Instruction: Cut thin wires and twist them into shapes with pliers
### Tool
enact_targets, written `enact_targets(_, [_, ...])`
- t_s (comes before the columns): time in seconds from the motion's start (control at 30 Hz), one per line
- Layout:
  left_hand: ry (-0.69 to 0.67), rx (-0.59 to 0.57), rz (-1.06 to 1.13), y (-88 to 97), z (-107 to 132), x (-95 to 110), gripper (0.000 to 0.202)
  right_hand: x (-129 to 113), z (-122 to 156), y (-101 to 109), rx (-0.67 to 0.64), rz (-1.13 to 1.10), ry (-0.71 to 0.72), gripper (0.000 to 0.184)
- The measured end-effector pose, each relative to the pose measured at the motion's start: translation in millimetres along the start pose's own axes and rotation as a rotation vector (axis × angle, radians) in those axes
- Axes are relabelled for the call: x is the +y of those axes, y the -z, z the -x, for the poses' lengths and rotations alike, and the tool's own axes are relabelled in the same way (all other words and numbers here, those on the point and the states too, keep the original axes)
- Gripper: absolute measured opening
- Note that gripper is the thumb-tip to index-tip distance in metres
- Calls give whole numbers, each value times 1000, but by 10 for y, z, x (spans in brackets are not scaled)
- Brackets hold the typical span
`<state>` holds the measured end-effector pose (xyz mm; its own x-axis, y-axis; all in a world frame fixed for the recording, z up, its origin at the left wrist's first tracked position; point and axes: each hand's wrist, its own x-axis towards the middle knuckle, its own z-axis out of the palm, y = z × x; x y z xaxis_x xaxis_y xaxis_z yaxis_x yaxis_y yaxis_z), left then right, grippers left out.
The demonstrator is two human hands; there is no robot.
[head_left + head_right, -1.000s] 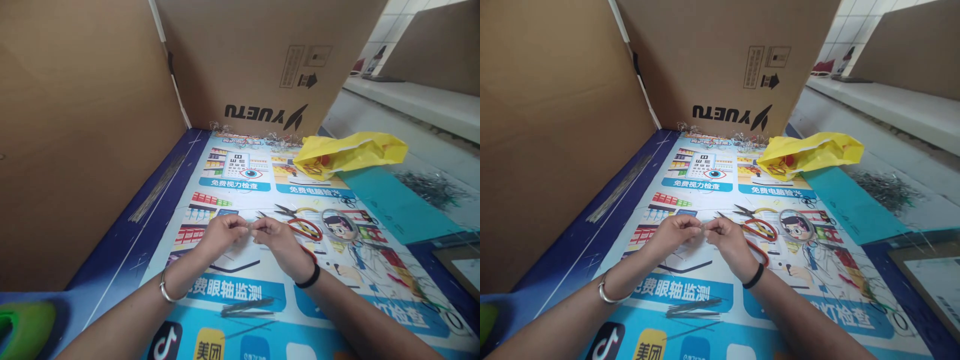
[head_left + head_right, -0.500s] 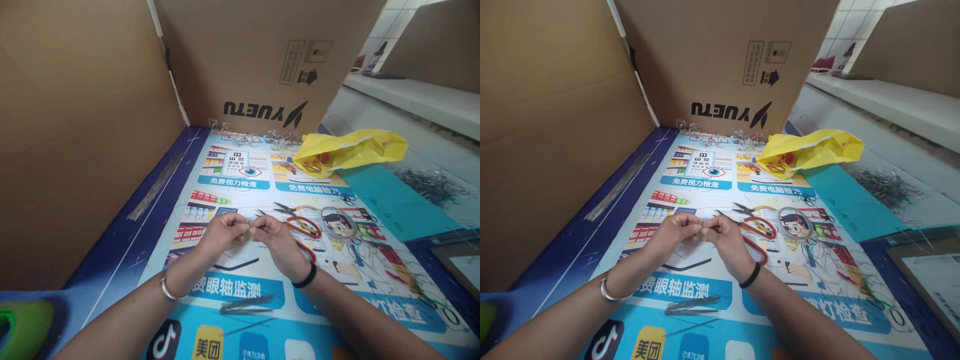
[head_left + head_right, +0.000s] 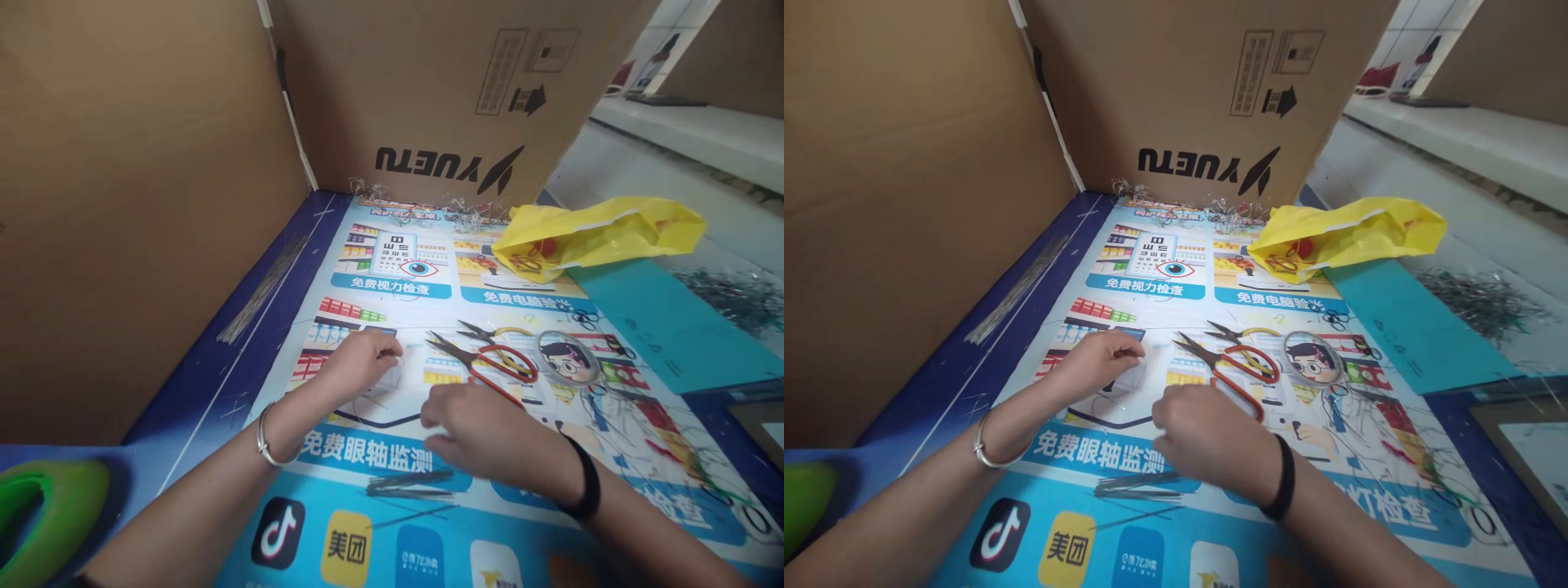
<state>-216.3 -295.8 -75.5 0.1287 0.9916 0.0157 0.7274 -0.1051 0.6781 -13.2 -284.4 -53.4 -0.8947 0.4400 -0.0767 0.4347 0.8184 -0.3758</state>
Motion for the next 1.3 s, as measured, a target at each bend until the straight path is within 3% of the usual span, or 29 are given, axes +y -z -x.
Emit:
enact_targets(0.1, [-19,-33,-135,-43,14,15,17,-259,101,-101,-45,265,120,6])
enact_targets(0.23, [-7,-54,-242,-88,29,41,16,-515,112,-326,-70,525,115,15])
enact_targets(0.33, [14,-57,-311,-92,40,50,15,-600,103,-435,-75,527,82,11])
enact_targets(0.47, [48,-53,-363,-71,44,47,15,-611,99,-426,-160,505,86,10])
enact_targets(0.63, [62,41,-292,-44,21,38,20,-546,109,-266,-202,482,164,13])
enact_targets(0.77, [12,139,-145,-49,2,29,19,-415,119,-109,-176,289,163,9])
enact_targets(0.87, [-66,109,33,-51,-4,41,17,-251,81,-8,-150,150,115,7])
enact_targets(1.0, [-87,-13,186,-3,0,99,17,-5,-21,78,-137,89,-10,15])
enact_targets(1.17, [-231,-215,-13,113,25,161,21,187,-88,136,-57,114,-131,15])
enact_targets(1.3, [-319,-195,-400,102,61,167,21,215,-92,142,-14,174,-161,14])
